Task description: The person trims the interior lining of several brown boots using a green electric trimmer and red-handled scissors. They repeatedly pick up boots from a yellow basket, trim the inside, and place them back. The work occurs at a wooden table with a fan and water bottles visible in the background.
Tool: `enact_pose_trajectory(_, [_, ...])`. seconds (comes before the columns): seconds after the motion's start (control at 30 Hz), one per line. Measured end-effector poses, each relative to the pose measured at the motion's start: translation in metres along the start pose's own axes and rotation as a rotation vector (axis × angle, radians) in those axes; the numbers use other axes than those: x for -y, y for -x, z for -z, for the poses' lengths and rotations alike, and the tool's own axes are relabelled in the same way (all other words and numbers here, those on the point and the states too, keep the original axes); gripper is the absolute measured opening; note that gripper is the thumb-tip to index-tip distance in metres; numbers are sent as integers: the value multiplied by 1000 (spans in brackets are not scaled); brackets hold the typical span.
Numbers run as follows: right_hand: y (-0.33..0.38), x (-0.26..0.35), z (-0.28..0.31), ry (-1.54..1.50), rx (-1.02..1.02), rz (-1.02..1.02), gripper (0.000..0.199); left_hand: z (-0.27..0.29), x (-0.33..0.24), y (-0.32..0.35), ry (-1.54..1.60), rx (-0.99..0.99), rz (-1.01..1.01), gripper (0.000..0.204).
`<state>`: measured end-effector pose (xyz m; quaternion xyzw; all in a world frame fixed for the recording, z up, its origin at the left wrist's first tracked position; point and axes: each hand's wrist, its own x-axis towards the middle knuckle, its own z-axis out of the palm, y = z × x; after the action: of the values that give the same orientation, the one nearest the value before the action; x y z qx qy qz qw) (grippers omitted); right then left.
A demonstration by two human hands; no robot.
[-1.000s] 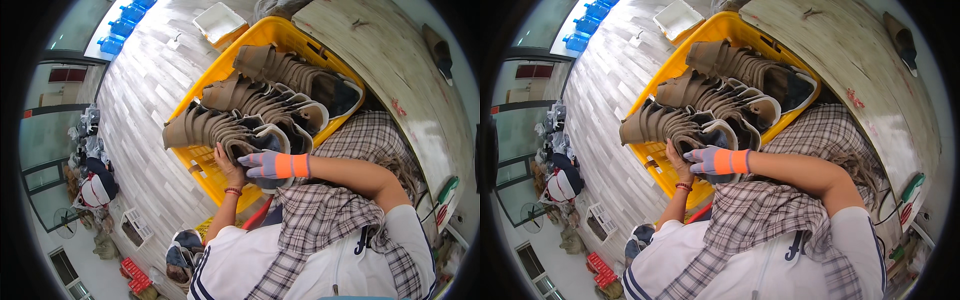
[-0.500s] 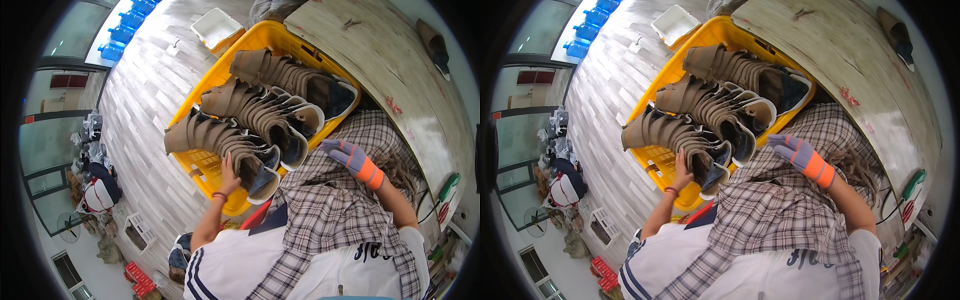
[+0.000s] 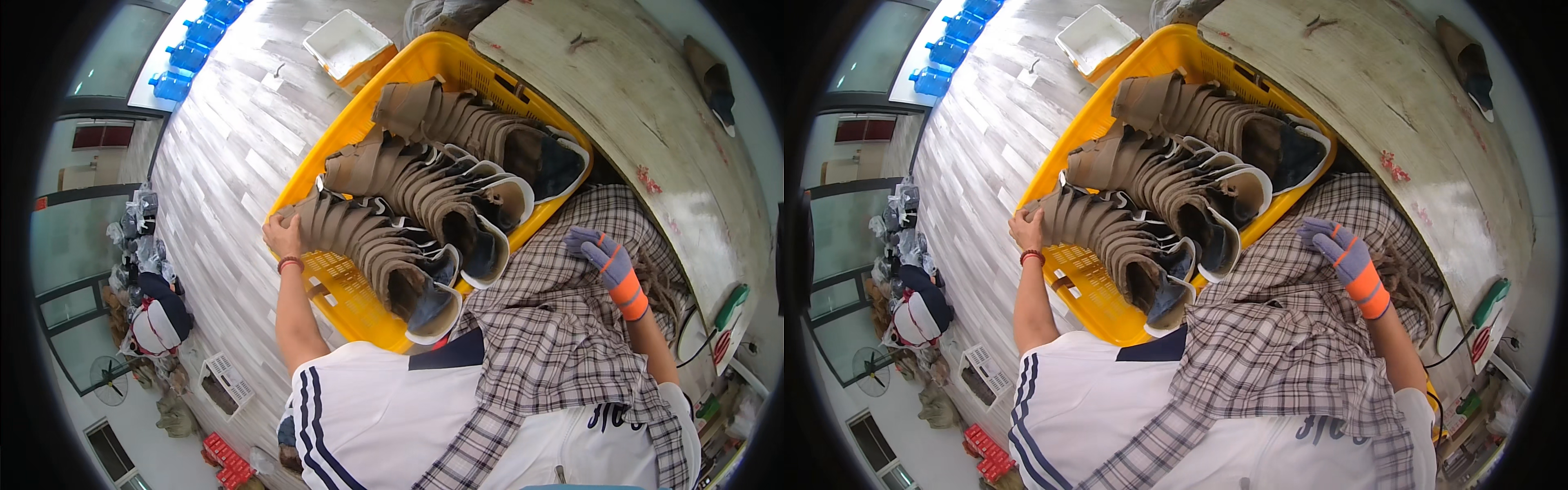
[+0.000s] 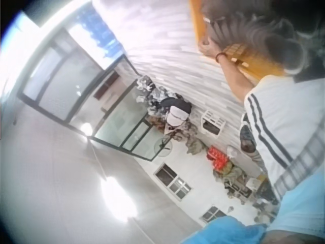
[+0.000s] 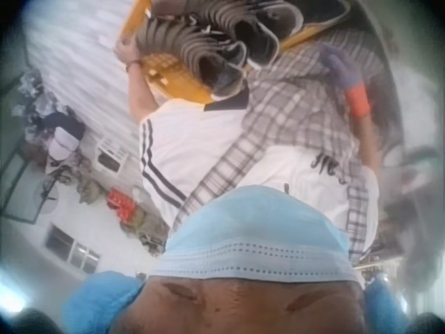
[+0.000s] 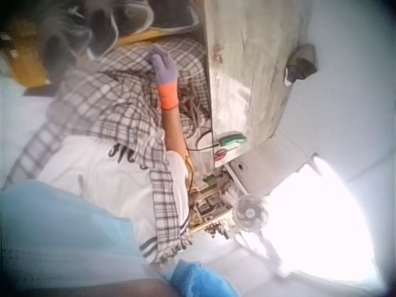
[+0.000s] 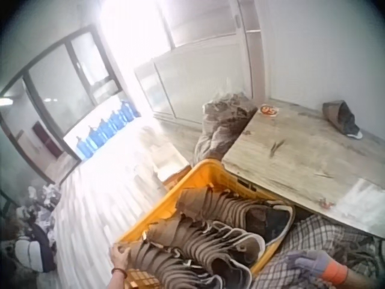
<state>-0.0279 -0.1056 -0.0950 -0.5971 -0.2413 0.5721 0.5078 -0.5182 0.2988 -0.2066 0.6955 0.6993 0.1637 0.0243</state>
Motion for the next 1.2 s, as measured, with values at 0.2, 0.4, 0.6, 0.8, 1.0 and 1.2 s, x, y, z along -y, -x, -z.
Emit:
enact_pose_trajectory(0.2, [1,15,-1,181,-45,-126,35,-22,14,-29,134,276,-76,49])
enact_pose_trajectory(0.4, [36,-12,38,2,-215,156,31,-28,-24,-28,-666,185,192,61])
enact_pose_trajectory(0.6, [131,-29,110,-88,-863,384,26,-28,-225,-3,-198,-25,-38,41])
enact_pose_trajectory(0.8, [260,-64,150,-142,-1494,536,23,-6,-458,120,543,138,-1036,33])
enact_pose_trajectory(1.0, [282,-50,54,190,-1026,420,18,44,-593,327,958,640,-1782,25])
enact_pose_trajectory(1.2, [316,-20,126,-476,-2076,837,24,73,-616,438,861,1146,-2027,20])
